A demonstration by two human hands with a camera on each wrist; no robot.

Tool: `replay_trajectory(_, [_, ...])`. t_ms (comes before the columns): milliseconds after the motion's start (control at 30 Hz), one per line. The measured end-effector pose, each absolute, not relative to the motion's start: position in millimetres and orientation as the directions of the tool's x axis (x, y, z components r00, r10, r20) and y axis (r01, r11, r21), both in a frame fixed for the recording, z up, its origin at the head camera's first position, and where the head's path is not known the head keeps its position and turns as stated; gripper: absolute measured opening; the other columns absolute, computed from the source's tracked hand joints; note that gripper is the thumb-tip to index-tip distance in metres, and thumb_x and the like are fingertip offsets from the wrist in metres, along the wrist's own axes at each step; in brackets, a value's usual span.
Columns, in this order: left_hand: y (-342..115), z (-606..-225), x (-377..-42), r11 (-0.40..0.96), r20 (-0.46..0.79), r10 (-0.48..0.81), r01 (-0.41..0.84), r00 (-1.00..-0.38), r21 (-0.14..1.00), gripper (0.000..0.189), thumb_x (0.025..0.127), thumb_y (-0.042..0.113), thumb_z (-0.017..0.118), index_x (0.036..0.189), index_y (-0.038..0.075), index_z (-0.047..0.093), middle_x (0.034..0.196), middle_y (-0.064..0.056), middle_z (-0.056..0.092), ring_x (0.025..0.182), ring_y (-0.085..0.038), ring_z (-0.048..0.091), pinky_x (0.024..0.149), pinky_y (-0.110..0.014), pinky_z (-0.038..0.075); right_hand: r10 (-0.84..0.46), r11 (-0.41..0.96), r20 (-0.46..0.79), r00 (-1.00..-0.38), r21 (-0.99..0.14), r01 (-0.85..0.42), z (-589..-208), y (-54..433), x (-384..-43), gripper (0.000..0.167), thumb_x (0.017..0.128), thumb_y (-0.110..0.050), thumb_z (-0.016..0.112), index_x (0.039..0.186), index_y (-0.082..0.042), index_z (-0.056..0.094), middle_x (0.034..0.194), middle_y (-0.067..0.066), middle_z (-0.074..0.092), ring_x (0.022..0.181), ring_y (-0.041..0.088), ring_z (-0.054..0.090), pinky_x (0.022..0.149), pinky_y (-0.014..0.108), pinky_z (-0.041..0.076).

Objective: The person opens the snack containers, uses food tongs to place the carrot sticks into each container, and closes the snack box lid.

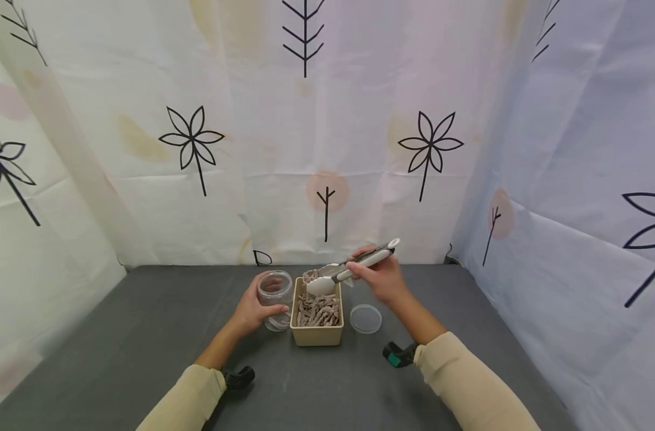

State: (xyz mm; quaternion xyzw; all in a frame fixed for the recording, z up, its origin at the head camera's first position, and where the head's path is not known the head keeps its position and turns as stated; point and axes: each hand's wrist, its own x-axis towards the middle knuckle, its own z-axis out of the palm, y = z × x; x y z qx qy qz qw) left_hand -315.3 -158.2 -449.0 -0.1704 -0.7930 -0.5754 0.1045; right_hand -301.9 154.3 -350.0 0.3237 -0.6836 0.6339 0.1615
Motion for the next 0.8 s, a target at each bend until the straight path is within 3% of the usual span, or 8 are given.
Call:
replay_trajectory(267, [-158.0, -447.9, -313.5, 0.298, 0.347, 0.137, 0.373, -0.928, 0.879, 0.089, 0.071, 0.009, 0.088, 0.144, 0.01, 0.038, 0.134, -0.016, 0.056, 0.122, -0.034, 0.051, 0.099, -0.052, 0.036, -0.208, 0.0, 0.634, -0.744, -0.761, -0.649, -322.7, 148.9, -303.8, 0.021, 0.087, 0.008, 0.066, 0.106, 0.015, 0.059, 0.103, 0.035, 0.062, 0.083, 0.014, 0.07, 0.066, 0.03, 0.056])
replay_trajectory(533, [-155.0, -430.9, -300.8, 0.27, 0.358, 0.169, 0.393, -0.918, 0.879, 0.087, 0.072, 0.002, 0.085, 0.143, -0.002, 0.035, 0.134, -0.027, 0.051, 0.122, -0.045, 0.048, 0.098, -0.056, 0.035, -0.246, -0.083, 0.669, -0.702, -0.736, -0.672, -308.5, 125.3, -308.2, 0.022, 0.087, 0.01, 0.066, 0.105, 0.016, 0.057, 0.102, 0.035, 0.063, 0.091, 0.035, 0.069, 0.067, 0.033, 0.056])
replay_trajectory(800, [-157.0, -446.7, -313.3, 0.312, 0.334, 0.137, 0.361, -0.932, 0.879, 0.091, 0.071, 0.013, 0.088, 0.145, 0.009, 0.035, 0.131, -0.017, 0.057, 0.123, -0.036, 0.051, 0.099, -0.054, 0.037, -0.298, -0.125, 0.632, -0.715, -0.769, -0.627, -313.5, 100.7, -312.4, 0.024, 0.087, 0.01, 0.066, 0.107, 0.018, 0.055, 0.104, 0.035, 0.062, 0.088, 0.025, 0.07, 0.069, 0.039, 0.056])
